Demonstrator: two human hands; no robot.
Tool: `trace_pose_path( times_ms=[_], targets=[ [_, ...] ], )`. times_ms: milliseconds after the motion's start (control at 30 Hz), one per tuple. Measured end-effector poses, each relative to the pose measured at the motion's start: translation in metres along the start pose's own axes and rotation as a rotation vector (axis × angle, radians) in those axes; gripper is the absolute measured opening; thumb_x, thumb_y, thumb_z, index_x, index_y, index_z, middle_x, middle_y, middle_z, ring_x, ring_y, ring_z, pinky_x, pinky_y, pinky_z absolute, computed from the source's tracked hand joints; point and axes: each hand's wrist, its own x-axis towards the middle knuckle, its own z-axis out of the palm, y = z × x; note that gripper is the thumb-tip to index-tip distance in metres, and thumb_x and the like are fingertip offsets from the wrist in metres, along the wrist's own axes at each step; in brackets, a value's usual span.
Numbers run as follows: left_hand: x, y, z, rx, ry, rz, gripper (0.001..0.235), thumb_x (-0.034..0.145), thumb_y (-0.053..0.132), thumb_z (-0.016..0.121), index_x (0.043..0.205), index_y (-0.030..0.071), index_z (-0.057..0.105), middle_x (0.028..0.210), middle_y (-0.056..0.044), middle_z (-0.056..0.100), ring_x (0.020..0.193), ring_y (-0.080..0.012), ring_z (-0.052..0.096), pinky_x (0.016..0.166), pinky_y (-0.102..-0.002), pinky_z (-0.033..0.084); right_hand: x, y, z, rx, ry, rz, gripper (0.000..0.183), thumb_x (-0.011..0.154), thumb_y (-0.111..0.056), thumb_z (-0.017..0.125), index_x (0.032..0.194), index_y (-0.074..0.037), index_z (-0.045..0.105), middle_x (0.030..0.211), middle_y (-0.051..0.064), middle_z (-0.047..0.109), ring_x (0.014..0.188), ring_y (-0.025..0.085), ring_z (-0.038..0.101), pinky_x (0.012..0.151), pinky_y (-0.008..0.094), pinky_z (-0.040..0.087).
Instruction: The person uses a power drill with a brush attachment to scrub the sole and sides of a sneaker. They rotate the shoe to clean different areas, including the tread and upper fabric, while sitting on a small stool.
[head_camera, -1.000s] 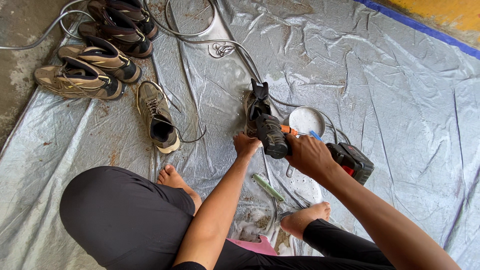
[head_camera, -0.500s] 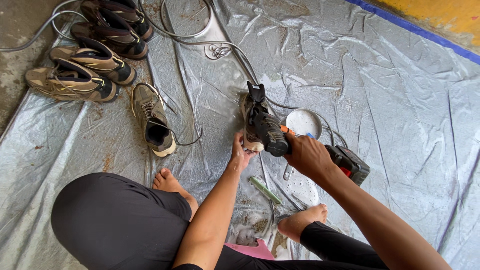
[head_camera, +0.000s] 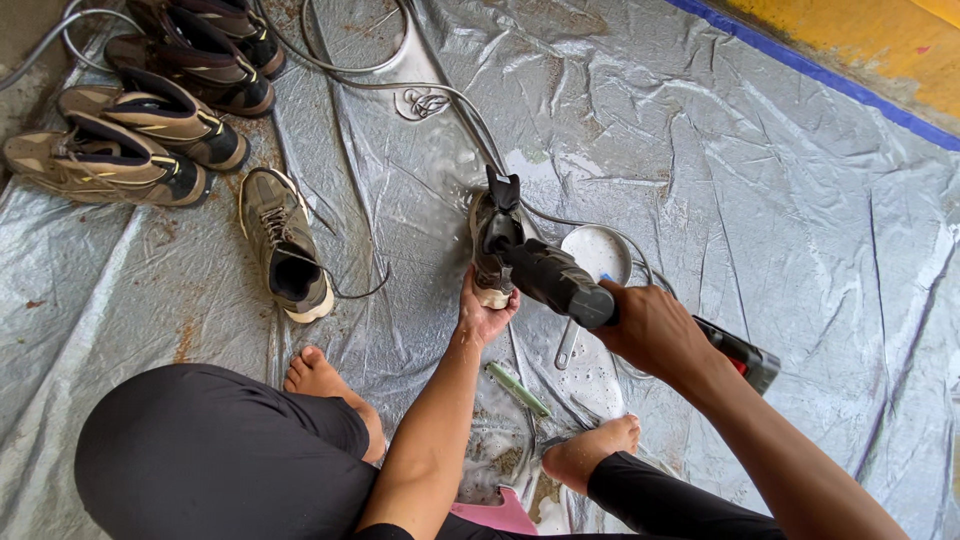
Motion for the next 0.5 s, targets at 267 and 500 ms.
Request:
trace_pose_path(
  times_ms=[267,500],
  targets=[
    [-0.051,0.030,0.023,0.347,-0.001,0.301,0.058,0.083,0.060,0.084,0.114,0.017,0.059,0.110,-0.010,0.070,0.087,-0.0334,0.068,0.064,-0.039,0.055,-0.010,0.055,-0.007,0.453,0.111,0.180,0.033,0.084,-0.025,0.080,0.074,0.005,0.072,0.063,0.028,0.070,0.069,0.047,0.070,0.075,0.054,0.053],
    [-0.062,0.095,0.057,0.826,0.052,0.917,0.073,0.096,0.037,0.084,0.152,0.011,0.046,0.142,-0.023,0.052,0.125,-0.0326,0.057,0.096,-0.048,0.056,0.031,0.183,0.125,1.436,0.389,0.294,0.038,0.094,-0.033,0.087,0.090,-0.002,0.067,0.069,0.021,0.063,0.053,0.031,0.066,0.056,0.052,0.058]
  ],
)
